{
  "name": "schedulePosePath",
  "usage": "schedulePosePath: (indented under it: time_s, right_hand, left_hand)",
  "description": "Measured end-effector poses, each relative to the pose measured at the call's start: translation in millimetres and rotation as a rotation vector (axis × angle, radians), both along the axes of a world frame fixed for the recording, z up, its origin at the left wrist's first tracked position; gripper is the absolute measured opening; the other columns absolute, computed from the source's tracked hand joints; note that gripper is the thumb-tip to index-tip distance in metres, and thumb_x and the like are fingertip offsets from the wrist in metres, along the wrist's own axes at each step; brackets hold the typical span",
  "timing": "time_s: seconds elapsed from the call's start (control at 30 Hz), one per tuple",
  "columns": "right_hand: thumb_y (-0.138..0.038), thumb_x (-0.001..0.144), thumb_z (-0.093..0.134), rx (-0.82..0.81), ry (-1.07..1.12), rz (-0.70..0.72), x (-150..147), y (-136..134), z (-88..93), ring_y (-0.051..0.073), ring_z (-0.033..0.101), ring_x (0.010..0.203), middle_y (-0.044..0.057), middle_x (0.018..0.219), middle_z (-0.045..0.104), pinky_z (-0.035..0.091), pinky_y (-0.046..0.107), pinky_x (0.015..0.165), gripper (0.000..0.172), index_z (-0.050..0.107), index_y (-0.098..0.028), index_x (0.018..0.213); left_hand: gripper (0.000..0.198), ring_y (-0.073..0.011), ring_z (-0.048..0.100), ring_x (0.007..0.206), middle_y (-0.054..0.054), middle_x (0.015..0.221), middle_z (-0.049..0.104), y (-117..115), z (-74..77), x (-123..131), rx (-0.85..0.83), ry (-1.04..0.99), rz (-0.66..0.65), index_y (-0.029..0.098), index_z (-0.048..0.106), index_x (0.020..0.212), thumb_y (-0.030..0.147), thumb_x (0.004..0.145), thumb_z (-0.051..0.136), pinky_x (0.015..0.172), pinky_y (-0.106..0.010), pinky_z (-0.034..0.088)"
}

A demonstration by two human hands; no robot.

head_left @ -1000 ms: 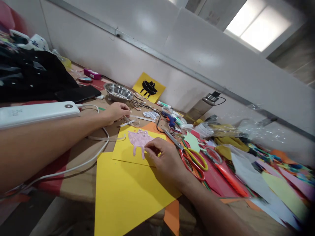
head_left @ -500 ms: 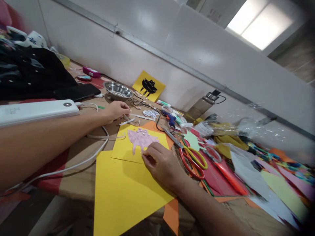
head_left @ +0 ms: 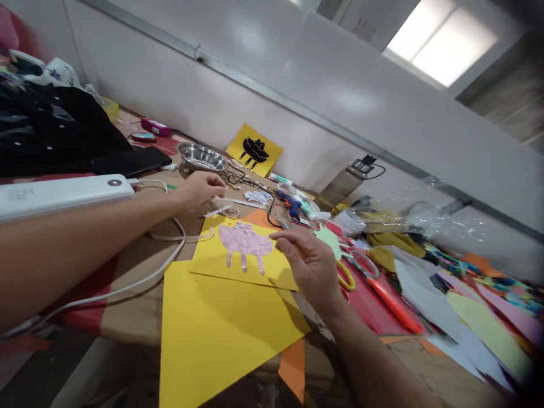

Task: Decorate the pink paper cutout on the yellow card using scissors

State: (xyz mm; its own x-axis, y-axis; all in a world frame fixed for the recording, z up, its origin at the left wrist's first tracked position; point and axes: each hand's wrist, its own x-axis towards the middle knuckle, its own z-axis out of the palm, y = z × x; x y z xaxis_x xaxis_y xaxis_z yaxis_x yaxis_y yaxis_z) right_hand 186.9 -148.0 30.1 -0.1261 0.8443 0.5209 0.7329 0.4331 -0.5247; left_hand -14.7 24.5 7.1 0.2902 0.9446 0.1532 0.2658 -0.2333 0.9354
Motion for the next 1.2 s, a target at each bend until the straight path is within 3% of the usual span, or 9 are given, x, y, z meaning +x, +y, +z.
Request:
schedulePosePath:
  time_s: [0.23,0.37,0.5,0.7,0.9,1.2]
  right_hand:
    - [-0.030,0.083,0.052,-0.015,0.112,-0.049,4.1,23.8,9.3,0.014,0.058,0.077,0.004,0.085,0.065,0.046,0.027,0.069,0.017,0.065,-0.020,0.088]
    - [-0.030,0.081,0.054,-0.104,0.204,0.010,-10.4,46.3,7.6,0.013,0.058,0.072,0.004,0.084,0.065,0.047,0.026,0.065,0.018,0.063,-0.018,0.090]
    - [-0.030,0.079,0.055,-0.157,0.301,0.028,-21.7,62.3,0.0,0.013,0.059,0.073,0.004,0.082,0.065,0.047,0.026,0.066,0.020,0.061,-0.016,0.091]
    - [-0.031,0.079,0.056,-0.165,0.343,0.083,-24.4,64.5,-8.2,0.014,0.060,0.077,0.005,0.086,0.065,0.048,0.027,0.070,0.022,0.061,-0.016,0.093]
    - [-0.029,0.076,0.056,-0.209,0.367,0.049,-23.9,65.0,-9.2,0.012,0.056,0.064,0.002,0.072,0.063,0.045,0.025,0.060,0.016,0.063,-0.016,0.082]
    - [-0.028,0.065,0.062,-0.372,0.797,-0.006,-15.2,71.6,-9.3,0.007,0.051,0.051,-0.002,0.063,0.062,0.042,0.021,0.053,0.015,0.060,-0.015,0.072]
  left_hand:
    - [0.013,-0.0058,0.045,0.052,-0.002,0.070,0.062,-22.9,21.5,8.3,0.131,0.053,-0.104,0.013,0.064,0.079,0.024,0.071,0.064,0.047,-0.018,0.033]
    - [0.017,-0.0055,0.045,0.051,0.000,0.067,0.059,-29.9,20.6,14.9,0.112,0.023,-0.162,0.014,0.059,0.085,0.021,0.070,0.065,0.046,-0.018,0.034]
    - [0.010,-0.0048,0.042,0.047,0.003,0.060,0.054,-31.8,17.4,16.5,0.107,0.029,-0.244,0.015,0.056,0.071,0.022,0.071,0.063,0.042,-0.017,0.032]
    - [0.011,-0.0058,0.045,0.050,0.003,0.060,0.055,-36.9,16.1,18.8,0.179,0.082,-0.288,0.015,0.057,0.071,0.025,0.070,0.062,0.046,-0.017,0.034]
    - [0.018,-0.0087,0.051,0.060,0.000,0.065,0.059,-40.2,15.0,22.1,0.254,0.098,-0.338,0.013,0.059,0.071,0.031,0.069,0.063,0.052,-0.018,0.037]
    - [0.016,-0.0064,0.041,0.051,0.002,0.060,0.052,-43.3,25.6,18.3,0.136,0.064,-0.387,0.012,0.058,0.076,0.028,0.072,0.059,0.047,-0.019,0.032]
